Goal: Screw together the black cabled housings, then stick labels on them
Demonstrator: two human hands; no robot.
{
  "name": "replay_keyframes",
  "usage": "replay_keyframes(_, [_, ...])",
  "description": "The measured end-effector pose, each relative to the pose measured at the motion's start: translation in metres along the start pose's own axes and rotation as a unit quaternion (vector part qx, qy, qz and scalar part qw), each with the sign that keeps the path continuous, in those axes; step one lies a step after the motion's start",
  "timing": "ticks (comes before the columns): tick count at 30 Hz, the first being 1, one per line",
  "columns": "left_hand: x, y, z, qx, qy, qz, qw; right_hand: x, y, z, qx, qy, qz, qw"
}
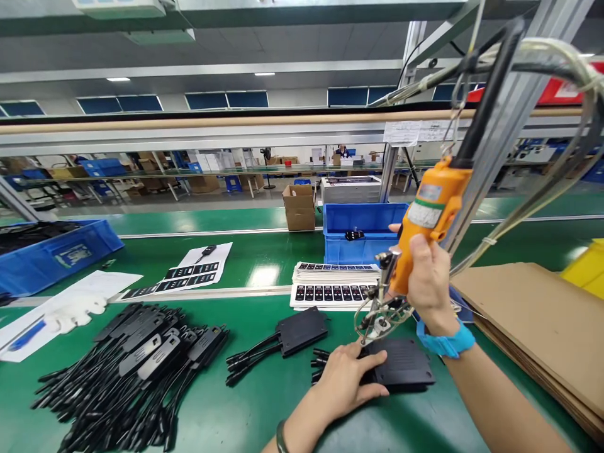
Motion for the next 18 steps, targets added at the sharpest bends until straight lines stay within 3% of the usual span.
replay_keyframes(5, [0.001,-0.002,0.000,-0.001,-0.013,0.018,1.000,0.026,0.000,-0.017,-0.014,0.033,-0.008,0.999])
replay_keyframes(18, [-0.002,0.003,-0.001,0.021,-0.018,-0.017,0.999,0.033,0.008,-0.032,-0.036,0.028,-0.018,0.999])
Point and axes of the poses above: each hand's wrist, its own z-axis towards the middle knuckle, its own y-axis out of the palm, x = y × z, the point moved 5 cm from there along z, towards the middle knuckle, and after that the axes turned 1 degree about y, right-handed, at the moved point
